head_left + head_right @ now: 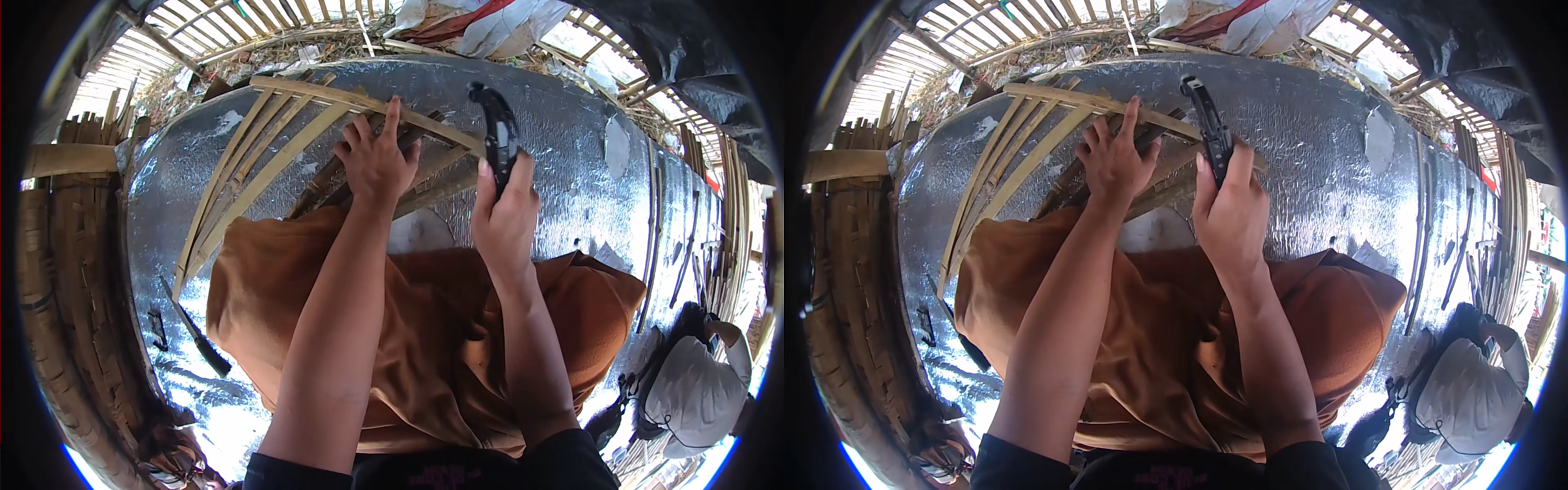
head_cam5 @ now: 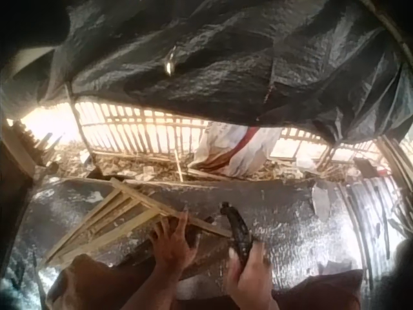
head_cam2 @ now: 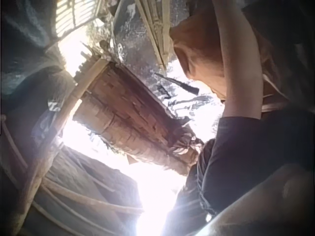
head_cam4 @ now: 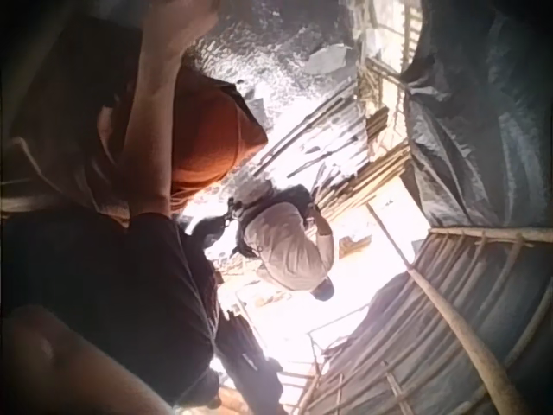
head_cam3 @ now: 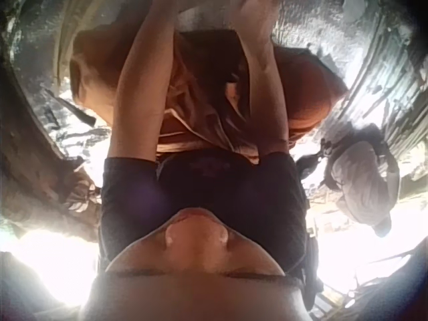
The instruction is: The person assembles a triangular wooden frame by hand and using a hammer to secure thin wooden strips onto a base frame.
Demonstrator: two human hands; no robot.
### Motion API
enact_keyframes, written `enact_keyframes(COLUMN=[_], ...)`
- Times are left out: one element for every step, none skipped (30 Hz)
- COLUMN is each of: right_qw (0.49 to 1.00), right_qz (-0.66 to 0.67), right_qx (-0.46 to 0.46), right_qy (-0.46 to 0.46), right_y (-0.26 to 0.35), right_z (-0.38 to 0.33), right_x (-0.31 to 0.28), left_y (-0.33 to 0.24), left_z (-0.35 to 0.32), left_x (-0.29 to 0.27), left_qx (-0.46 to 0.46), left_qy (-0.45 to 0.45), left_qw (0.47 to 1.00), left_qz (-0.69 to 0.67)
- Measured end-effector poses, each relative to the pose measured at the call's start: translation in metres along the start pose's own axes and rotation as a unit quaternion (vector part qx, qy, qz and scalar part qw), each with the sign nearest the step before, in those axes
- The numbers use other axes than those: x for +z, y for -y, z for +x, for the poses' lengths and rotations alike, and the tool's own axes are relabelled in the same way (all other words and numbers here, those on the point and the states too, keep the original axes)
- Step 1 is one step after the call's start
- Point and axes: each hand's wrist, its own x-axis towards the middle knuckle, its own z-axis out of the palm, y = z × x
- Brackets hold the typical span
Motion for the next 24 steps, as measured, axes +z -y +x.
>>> enact_keyframes(right_qw=[0.992, 0.989, 0.985, 0.999, 0.972, 0.982, 0.983, 0.997, 0.999, 0.993, 0.994, 0.997, 0.969, 0.979, 0.981, 0.995, 1.0, 0.997, 0.997, 0.997, 0.976, 0.977, 0.985, 0.991], right_qz=[0.036, 0.048, 0.058, -0.03, -0.118, -0.085, -0.081, -0.017, 0.041, 0.034, 0.031, -0.044, -0.12, -0.12, -0.114, -0.061, -0.012, 0.009, 0.006, -0.054, -0.11, -0.11, -0.091, -0.069], right_qx=[-0.065, -0.076, -0.091, 0.013, 0.115, 0.125, 0.123, 0.068, 0.027, -0.05, -0.043, 0.045, 0.134, 0.104, 0.101, 0.047, 0.004, -0.046, -0.044, 0.053, 0.142, 0.137, 0.1, 0.068], right_qy=[-0.099, -0.115, -0.135, 0.016, 0.166, 0.111, 0.111, 0.044, -0.015, -0.097, -0.095, 0.037, 0.17, 0.124, 0.123, 0.064, 0.013, -0.067, -0.067, 0.031, 0.124, 0.121, 0.103, 0.09], right_y=[0.001, -0.009, -0.02, -0.021, -0.022, -0.028, -0.016, -0.003, 0.001, -0.011, -0.014, -0.013, -0.017, -0.038, -0.024, -0.007, 0.0, -0.007, -0.01, -0.016, -0.015, -0.014, -0.012, -0.01], right_z=[-0.001, -0.01, -0.016, -0.014, -0.012, -0.017, -0.009, -0.002, -0.008, -0.005, -0.016, -0.013, -0.014, -0.022, -0.017, -0.006, -0.007, -0.01, -0.011, -0.017, -0.013, -0.012, -0.013, -0.019], right_x=[-0.003, 0.004, 0.01, 0.015, 0.019, 0.026, 0.017, 0.002, -0.011, -0.003, 0.002, 0.007, 0.011, 0.027, 0.023, 0.007, -0.005, -0.004, 0.001, 0.009, 0.012, 0.01, 0.005, 0.003], left_y=[-0.002, -0.003, -0.006, -0.002, 0.001, 0.0, 0.002, 0.004, 0.0, -0.003, -0.005, -0.004, -0.003, -0.004, 0.002, 0.001, -0.001, -0.001, -0.003, -0.004, -0.004, -0.003, -0.003, -0.003], left_z=[0.003, 0.002, 0.0, 0.0, 0.001, -0.002, -0.001, 0.001, -0.004, 0.002, 0.004, 0.008, 0.005, 0.003, 0.004, 0.009, 0.004, -0.009, 0.001, 0.006, 0.007, 0.004, 0.004, 0.004], left_x=[0.001, 0.001, 0.003, 0.001, 0.001, 0.0, 0.0, 0.0, 0.004, 0.001, -0.001, -0.003, -0.003, -0.002, -0.003, -0.001, 0.003, 0.007, 0.001, -0.005, -0.006, -0.008, -0.009, -0.009], left_qx=[0.0, 0.001, 0.005, 0.007, 0.009, 0.009, 0.004, 0.0, 0.0, -0.001, -0.002, -0.002, 0.004, 0.01, 0.008, 0.005, 0.004, 0.007, 0.008, 0.01, 0.009, 0.007, 0.005, 0.003], left_qy=[0.0, -0.001, -0.001, -0.006, -0.012, -0.01, -0.005, 0.001, 0.016, 0.023, 0.029, 0.022, 0.015, 0.008, 0.004, -0.013, -0.016, 0.006, 0.025, 0.043, 0.038, 0.032, 0.026, 0.028], left_qw=[1.0, 1.0, 1.0, 1.0, 0.999, 0.999, 1.0, 1.0, 1.0, 0.999, 0.999, 0.999, 0.999, 1.0, 1.0, 1.0, 1.0, 1.0, 1.0, 0.998, 0.998, 0.999, 1.0, 1.0], left_qz=[-0.012, -0.024, -0.028, -0.028, -0.029, -0.029, -0.022, -0.015, -0.012, -0.024, -0.036, -0.037, -0.032, -0.028, -0.023, -0.002, 0.018, 0.02, -0.009, -0.037, -0.039, -0.02, 0.0, 0.003])
